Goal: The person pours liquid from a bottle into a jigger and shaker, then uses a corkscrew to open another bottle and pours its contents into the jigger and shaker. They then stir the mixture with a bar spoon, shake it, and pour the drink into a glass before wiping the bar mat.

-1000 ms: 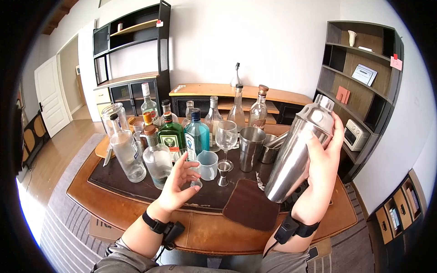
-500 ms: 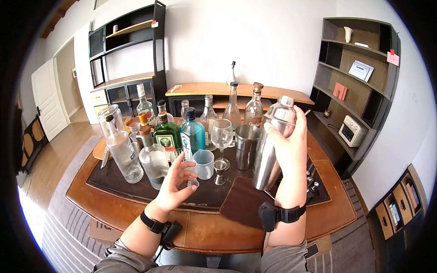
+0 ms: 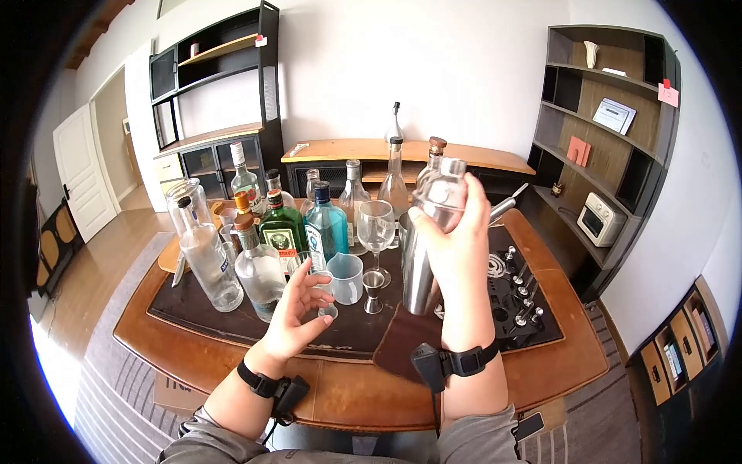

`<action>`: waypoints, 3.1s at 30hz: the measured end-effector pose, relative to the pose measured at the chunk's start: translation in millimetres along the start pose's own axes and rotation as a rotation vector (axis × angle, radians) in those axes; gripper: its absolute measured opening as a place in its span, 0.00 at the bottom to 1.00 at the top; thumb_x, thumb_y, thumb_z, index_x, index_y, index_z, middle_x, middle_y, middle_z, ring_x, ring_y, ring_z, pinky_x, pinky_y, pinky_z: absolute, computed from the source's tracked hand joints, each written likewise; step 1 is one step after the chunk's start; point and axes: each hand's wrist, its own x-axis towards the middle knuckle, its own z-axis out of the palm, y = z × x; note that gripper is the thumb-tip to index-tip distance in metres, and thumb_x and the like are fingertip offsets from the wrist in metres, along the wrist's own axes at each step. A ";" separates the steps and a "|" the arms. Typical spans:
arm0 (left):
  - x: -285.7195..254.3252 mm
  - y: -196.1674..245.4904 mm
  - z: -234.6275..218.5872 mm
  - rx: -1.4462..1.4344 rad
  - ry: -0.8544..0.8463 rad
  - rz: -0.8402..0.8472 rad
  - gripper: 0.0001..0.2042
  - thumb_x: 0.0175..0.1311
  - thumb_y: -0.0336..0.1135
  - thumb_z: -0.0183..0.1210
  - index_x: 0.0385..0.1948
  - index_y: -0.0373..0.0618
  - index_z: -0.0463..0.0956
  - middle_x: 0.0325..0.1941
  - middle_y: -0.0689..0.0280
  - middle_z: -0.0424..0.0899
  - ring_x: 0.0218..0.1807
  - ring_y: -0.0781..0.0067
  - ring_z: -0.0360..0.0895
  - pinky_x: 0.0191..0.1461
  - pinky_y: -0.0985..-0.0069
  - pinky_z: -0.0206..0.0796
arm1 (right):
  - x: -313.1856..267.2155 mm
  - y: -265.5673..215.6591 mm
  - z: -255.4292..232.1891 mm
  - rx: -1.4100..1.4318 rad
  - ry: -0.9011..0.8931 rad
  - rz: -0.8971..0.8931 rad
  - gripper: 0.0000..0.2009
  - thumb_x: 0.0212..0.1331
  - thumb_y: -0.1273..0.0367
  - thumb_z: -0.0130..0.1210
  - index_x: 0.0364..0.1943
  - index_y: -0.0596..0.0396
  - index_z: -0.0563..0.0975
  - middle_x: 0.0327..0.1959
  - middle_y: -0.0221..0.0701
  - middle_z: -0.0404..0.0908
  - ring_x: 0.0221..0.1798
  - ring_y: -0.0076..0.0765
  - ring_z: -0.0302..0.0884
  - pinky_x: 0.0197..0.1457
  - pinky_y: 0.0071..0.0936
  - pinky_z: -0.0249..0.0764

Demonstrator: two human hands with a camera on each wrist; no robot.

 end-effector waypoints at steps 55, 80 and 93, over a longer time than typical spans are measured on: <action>-2.2 -1.6 -0.8 -0.028 0.011 0.005 0.46 0.54 0.15 0.58 0.75 0.51 0.42 0.64 0.59 0.66 0.55 0.70 0.73 0.60 0.69 0.66 | 13.9 -16.5 -73.2 0.065 0.271 -0.034 0.37 0.53 0.72 0.65 0.67 0.57 0.59 0.59 0.40 0.72 0.58 0.34 0.72 0.61 0.32 0.71; -0.6 -2.3 -0.9 0.008 0.008 0.007 0.44 0.53 0.15 0.59 0.73 0.46 0.47 0.66 0.59 0.65 0.56 0.72 0.72 0.61 0.71 0.65 | 23.1 3.2 -89.3 0.277 0.309 0.041 0.37 0.52 0.69 0.66 0.68 0.55 0.60 0.61 0.42 0.70 0.61 0.36 0.70 0.64 0.34 0.68; -0.6 -0.5 -0.6 0.026 0.004 -0.010 0.43 0.53 0.15 0.59 0.73 0.46 0.48 0.65 0.60 0.66 0.56 0.72 0.72 0.61 0.72 0.65 | 23.7 10.1 -85.2 -0.028 0.250 0.054 0.38 0.51 0.71 0.65 0.68 0.56 0.59 0.60 0.41 0.70 0.59 0.36 0.71 0.61 0.32 0.70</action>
